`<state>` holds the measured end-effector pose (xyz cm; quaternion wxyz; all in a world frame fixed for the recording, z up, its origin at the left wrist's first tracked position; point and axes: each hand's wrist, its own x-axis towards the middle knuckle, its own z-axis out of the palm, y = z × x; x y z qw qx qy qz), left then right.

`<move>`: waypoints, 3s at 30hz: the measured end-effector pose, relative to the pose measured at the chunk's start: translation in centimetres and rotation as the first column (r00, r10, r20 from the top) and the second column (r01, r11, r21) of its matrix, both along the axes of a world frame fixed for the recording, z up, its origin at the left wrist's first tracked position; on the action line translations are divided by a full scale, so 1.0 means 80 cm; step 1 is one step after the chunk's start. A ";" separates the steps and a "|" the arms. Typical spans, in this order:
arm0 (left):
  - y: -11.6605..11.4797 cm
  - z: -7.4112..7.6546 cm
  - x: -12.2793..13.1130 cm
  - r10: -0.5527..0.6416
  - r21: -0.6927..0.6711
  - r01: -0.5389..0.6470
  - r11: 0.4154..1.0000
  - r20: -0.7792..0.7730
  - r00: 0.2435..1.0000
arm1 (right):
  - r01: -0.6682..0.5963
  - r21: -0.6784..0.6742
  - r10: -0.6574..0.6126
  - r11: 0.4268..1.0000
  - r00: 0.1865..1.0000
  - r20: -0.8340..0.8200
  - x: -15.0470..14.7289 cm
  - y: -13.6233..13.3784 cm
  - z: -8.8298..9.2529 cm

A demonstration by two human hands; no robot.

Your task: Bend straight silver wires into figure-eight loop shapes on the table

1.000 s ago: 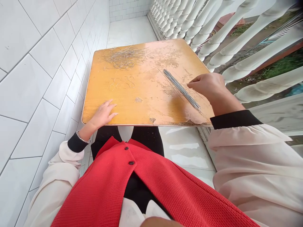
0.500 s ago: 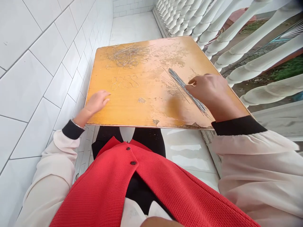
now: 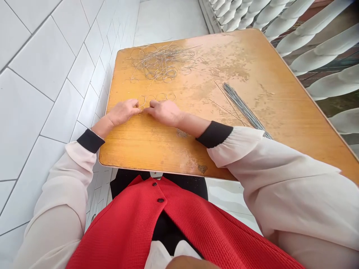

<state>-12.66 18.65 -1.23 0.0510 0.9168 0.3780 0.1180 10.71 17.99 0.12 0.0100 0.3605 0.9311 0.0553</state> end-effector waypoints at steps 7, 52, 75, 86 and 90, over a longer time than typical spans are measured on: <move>0.002 -0.026 -0.001 -0.005 0.163 0.003 0.987 0.012 1.000 | -0.128 0.050 0.126 0.991 0.991 0.041 -0.002 0.002 -0.002; 0.003 -0.020 -0.001 -0.081 0.091 0.073 0.993 0.077 0.994 | -0.176 0.049 0.183 0.983 0.932 -0.313 0.004 0.017 -0.033; -0.010 -0.019 0.010 -0.061 0.156 0.056 0.986 0.025 0.998 | -0.198 0.091 0.218 0.976 0.886 -0.408 0.006 0.019 -0.050; -0.010 -0.026 0.013 0.011 0.132 -0.017 0.991 0.053 0.999 | -0.215 0.038 0.206 0.976 0.856 -0.475 0.012 0.014 -0.037; -0.009 -0.033 0.015 0.034 0.124 -0.041 0.991 0.060 0.998 | -0.236 0.003 0.208 0.972 0.850 -0.483 0.012 0.012 -0.036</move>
